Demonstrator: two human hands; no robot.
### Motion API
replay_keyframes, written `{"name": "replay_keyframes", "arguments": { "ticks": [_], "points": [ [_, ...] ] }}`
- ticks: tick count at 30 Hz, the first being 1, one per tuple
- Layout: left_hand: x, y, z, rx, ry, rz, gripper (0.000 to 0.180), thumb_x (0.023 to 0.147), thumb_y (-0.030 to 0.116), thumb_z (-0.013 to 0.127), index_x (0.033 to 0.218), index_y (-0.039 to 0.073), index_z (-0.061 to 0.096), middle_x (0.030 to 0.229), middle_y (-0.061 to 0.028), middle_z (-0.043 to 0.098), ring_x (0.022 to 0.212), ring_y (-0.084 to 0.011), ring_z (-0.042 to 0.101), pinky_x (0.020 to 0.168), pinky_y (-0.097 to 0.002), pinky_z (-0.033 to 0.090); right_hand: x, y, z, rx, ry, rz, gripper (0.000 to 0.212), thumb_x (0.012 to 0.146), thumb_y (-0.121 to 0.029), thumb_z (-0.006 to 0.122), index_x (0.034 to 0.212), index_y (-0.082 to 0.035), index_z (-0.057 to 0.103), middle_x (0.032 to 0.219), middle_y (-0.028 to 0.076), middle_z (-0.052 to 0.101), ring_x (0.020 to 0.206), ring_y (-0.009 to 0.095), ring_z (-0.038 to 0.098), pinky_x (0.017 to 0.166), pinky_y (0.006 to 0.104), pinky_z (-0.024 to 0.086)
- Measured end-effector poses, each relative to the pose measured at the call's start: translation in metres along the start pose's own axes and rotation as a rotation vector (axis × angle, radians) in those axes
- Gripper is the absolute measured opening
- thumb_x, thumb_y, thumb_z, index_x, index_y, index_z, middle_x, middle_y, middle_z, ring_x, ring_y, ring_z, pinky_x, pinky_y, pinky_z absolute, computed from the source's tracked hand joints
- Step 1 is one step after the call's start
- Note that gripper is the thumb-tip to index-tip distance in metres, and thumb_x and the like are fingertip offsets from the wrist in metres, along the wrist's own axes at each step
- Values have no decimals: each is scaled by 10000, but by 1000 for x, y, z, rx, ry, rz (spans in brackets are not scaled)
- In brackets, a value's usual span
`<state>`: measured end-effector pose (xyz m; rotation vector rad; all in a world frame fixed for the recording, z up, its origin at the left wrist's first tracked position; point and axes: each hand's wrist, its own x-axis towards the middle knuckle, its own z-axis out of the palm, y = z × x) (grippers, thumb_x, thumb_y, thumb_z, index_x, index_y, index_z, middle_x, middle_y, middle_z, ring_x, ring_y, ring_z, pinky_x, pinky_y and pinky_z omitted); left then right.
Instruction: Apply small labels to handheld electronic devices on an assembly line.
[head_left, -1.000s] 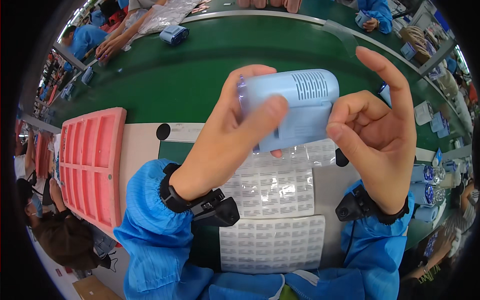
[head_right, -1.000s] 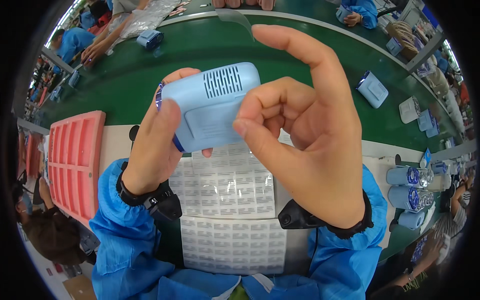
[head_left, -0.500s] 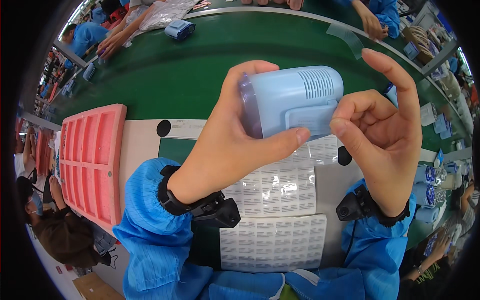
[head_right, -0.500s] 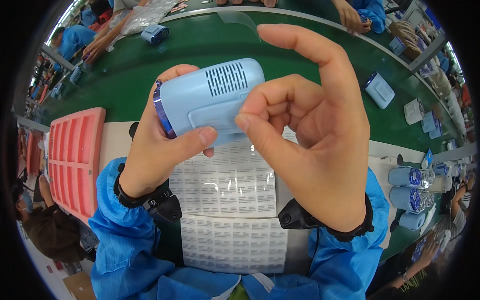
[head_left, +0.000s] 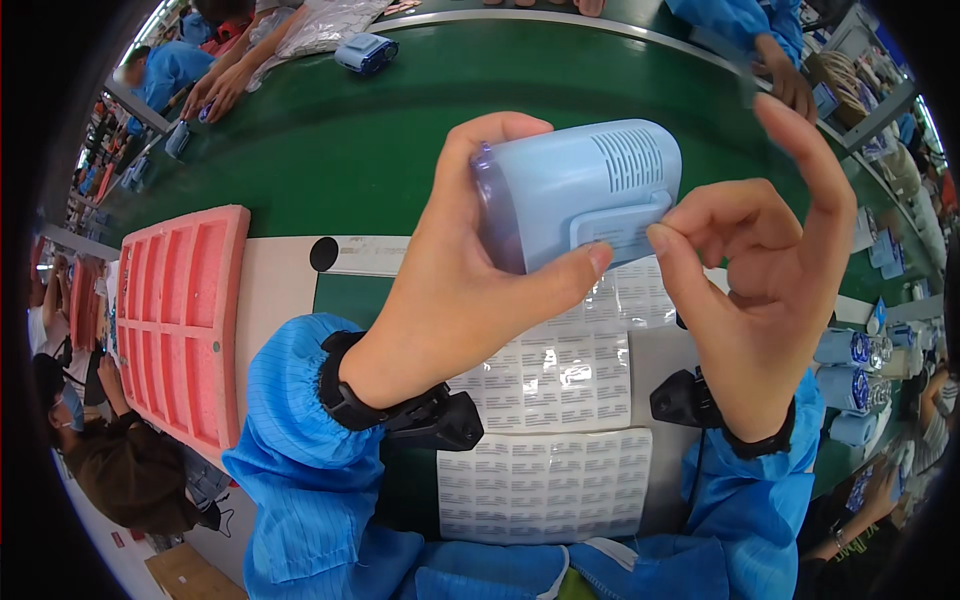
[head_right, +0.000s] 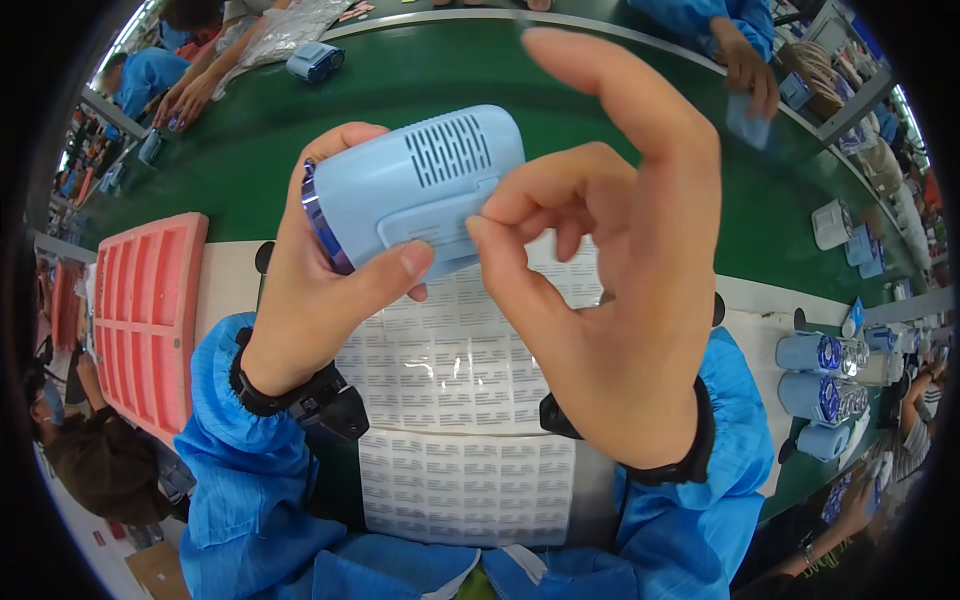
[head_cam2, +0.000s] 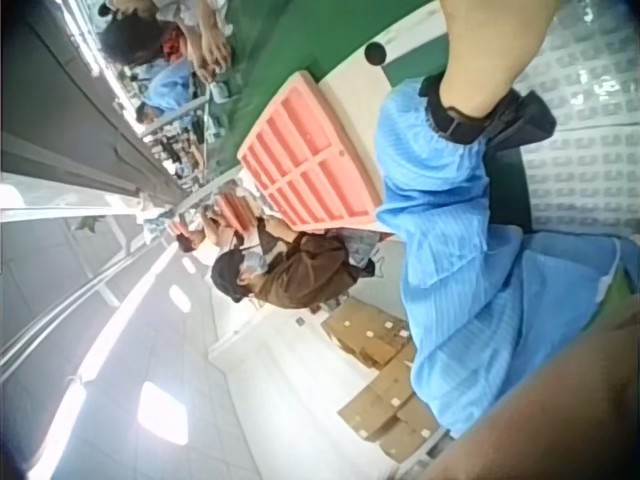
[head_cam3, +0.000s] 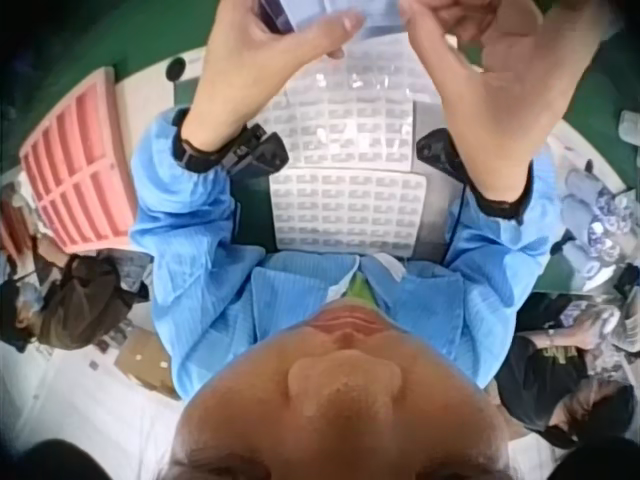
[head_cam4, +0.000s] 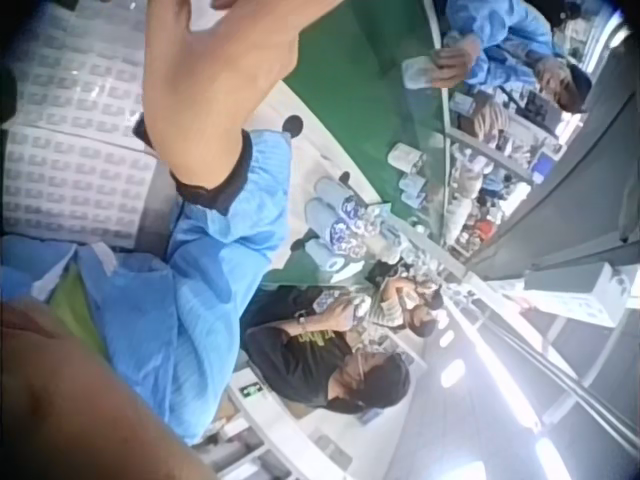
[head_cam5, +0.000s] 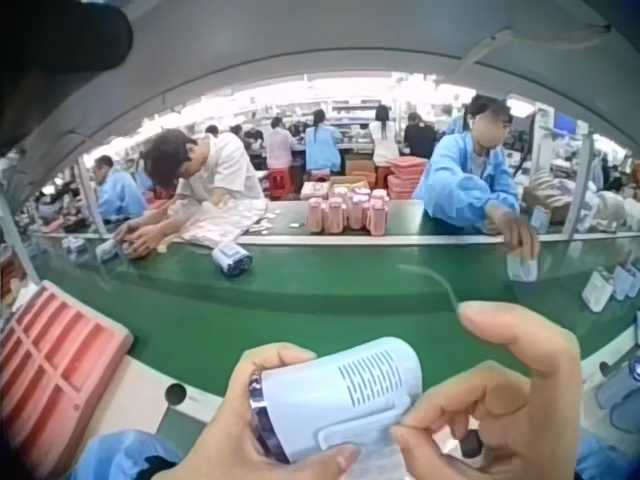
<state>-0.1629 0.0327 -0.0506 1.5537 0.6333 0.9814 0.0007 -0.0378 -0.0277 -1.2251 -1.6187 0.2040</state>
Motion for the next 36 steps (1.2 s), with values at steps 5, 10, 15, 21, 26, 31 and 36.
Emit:
{"name": "replay_keyframes", "arguments": {
  "ticks": [5, 10, 15, 21, 26, 31, 36],
  "points": [
    [3, -12, -4, -158, -56, -88, 622, 734, 62, 656, 1231, 70, 281, 1089, -107, 473, 896, -165, 540, 619, -257, 506, 4, 24, 16, 173, 20, 115, 869, 675, -13, 692, 1368, -104, 176, 1062, 96, 510, 900, 144, 532, 746, 240, 437],
    [-3, -18, -15, -50, -96, -210, 633, 791, 167, 630, 1294, 96, 252, 1166, -142, 456, 1035, -218, 480, 777, -316, 463, 19, 49, 14, 572, -290, 460, 955, 679, -113, 721, 1397, -145, 93, 1111, 119, 502, 967, 197, 536, 830, 289, 434],
    [-36, 1, -95, 722, -209, -88, 586, 818, 255, 609, 1302, 98, 316, 1253, -128, 424, 1130, -235, 416, 914, -358, 371, 33, 156, -27, 216, -188, 712, 880, 756, -228, 684, 1399, -163, 87, 1124, 182, 478, 980, 218, 513, 828, 311, 422],
    [-184, 16, -195, 1699, 391, -329, 404, 710, 239, 665, 1046, 58, 532, 1103, -146, 489, 1052, -308, 445, 832, -414, 392, 26, 198, -23, 214, -130, 714, 900, 759, -270, 679, 1400, -164, 56, 1173, 209, 441, 1045, 239, 470, 885, 329, 373],
    [-250, -16, -230, 1754, 573, -625, 357, 698, 252, 673, 951, 28, 558, 943, -152, 556, 905, -316, 524, 740, -405, 424, 18, 232, -20, 102, -47, 642, 902, 759, -307, 672, 1400, -145, 58, 1296, 235, 309, 1182, 278, 359, 940, 342, 317],
    [-252, -11, -242, 1592, 682, -364, 372, 737, 301, 650, 914, -15, 565, 696, -168, 569, 651, -300, 569, 606, -365, 444, 18, 247, -42, -158, 127, 370, 875, 748, -341, 674, 1401, -161, 121, 1416, 189, 101, 1273, 303, 242, 988, 362, 270],
    [-244, 31, -250, 1609, 691, -420, 401, 770, 327, 634, 939, -32, 577, 763, -144, 599, 676, -192, 563, 626, -298, 443, 19, 195, -56, -178, 176, 344, 926, 718, -362, 682, 1369, -23, 118, 1326, 199, 265, 1218, 287, 281, 967, 349, 283]
  ]
}}
